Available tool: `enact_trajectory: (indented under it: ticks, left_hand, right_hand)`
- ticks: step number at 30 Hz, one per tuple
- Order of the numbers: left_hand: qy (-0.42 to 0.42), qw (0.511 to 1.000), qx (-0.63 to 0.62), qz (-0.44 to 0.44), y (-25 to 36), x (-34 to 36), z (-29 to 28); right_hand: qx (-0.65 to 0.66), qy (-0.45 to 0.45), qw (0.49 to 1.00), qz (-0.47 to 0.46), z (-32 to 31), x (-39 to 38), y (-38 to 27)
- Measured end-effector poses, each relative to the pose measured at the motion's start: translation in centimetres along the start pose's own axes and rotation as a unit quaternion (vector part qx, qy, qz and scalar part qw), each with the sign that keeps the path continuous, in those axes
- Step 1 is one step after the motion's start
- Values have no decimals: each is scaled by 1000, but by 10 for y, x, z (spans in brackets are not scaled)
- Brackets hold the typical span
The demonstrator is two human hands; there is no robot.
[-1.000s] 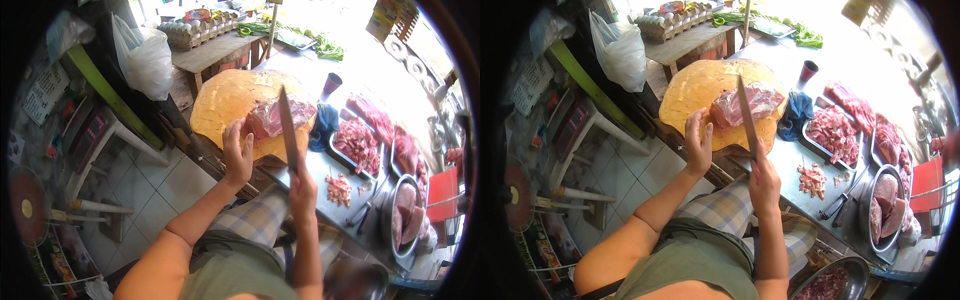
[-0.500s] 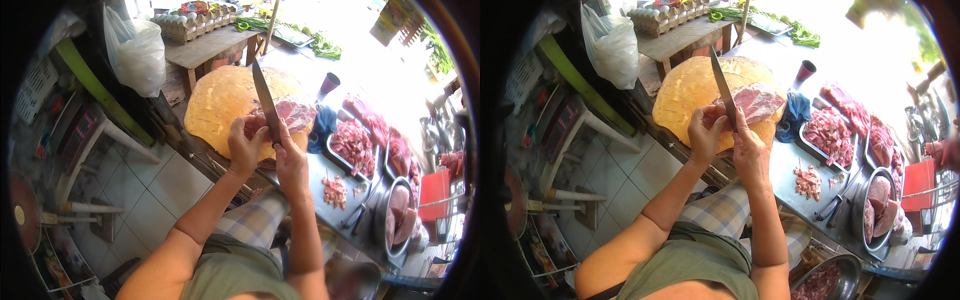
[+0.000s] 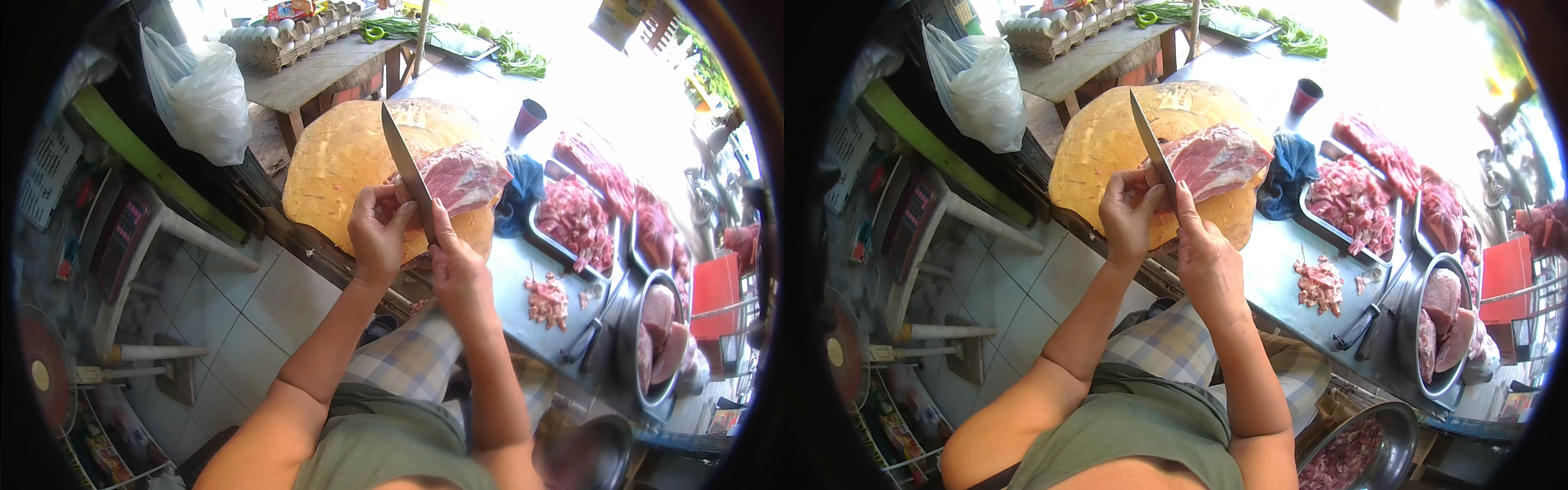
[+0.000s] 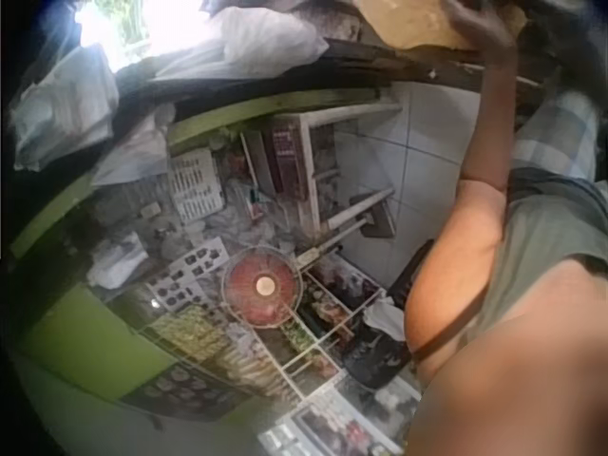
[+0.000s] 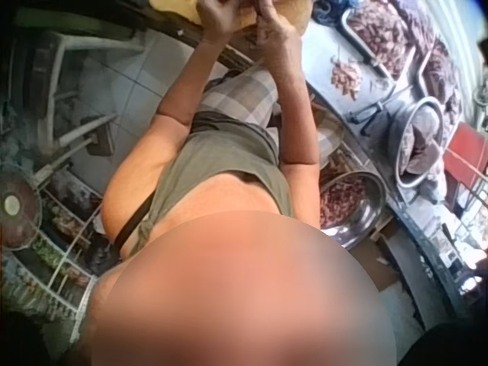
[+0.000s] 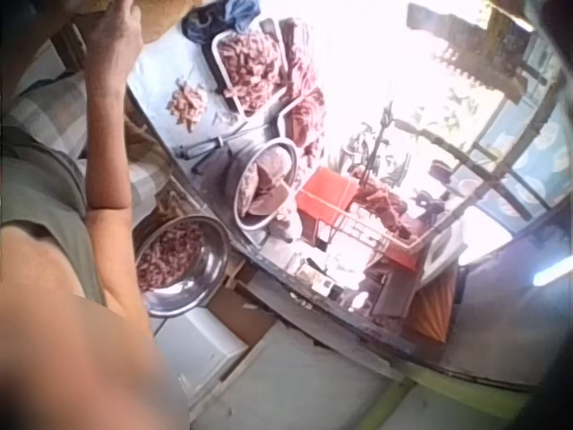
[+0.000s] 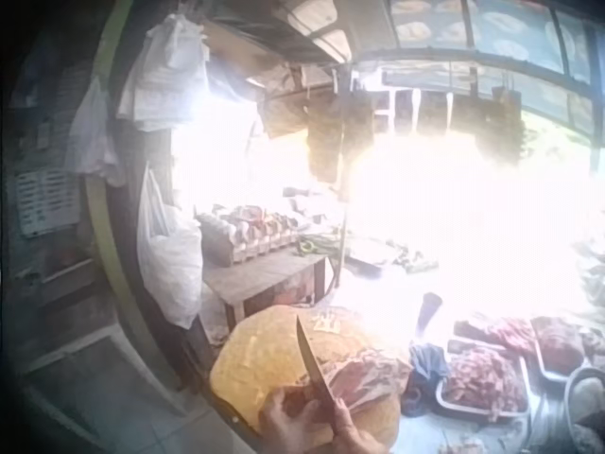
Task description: The person uses a knife to cut a large piece of raw meat on a wooden cutting board into smaller pieces. The person repeatedly slices the meat and places the cut pieces onto a metal tray.
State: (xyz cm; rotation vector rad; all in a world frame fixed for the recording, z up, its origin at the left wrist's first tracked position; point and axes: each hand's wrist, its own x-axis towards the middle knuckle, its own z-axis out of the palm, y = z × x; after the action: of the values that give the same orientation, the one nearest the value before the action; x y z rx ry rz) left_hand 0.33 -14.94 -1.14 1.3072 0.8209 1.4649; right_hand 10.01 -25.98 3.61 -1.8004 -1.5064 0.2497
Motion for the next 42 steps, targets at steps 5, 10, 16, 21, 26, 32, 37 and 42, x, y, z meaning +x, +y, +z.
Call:
enact_trajectory:
  ticks: [5, 10, 16, 21, 26, 32, 37, 42]
  left_hand:
    - [-11, 1000, 9, -6, 2, 0, -4]
    - [-20, 999, -38, -25, -1, 1, -5]
    - [-22, 999, -43, -4, -2, 1, -5]
    - [-26, 997, -60, -36, -3, 3, -5]
    - [-18, 999, -32, -19, -10, 6, -6]
    - [-20, 998, 61, -13, -3, 14, -4]
    - [-32, 983, 181, -12, 4, 32, -5]
    - [-36, 990, 121, -55, 2, 39, -13]
  right_hand:
    - [-45, -1, 999, 6, 5, -7, -3]
    - [-54, 1, 999, 3, 7, -16, -2]
    - [-58, -2, 998, 4, 7, -28, 3]
    - [-71, -33, 995, 55, 5, -45, 5]
    - [-81, -51, 994, 48, -1, -67, 9]
    - [-65, -80, 992, 78, -18, -102, 11]
    - [26, -69, 995, 73, -37, -121, 9]
    - [19, 53, 998, -14, -30, -81, 0]
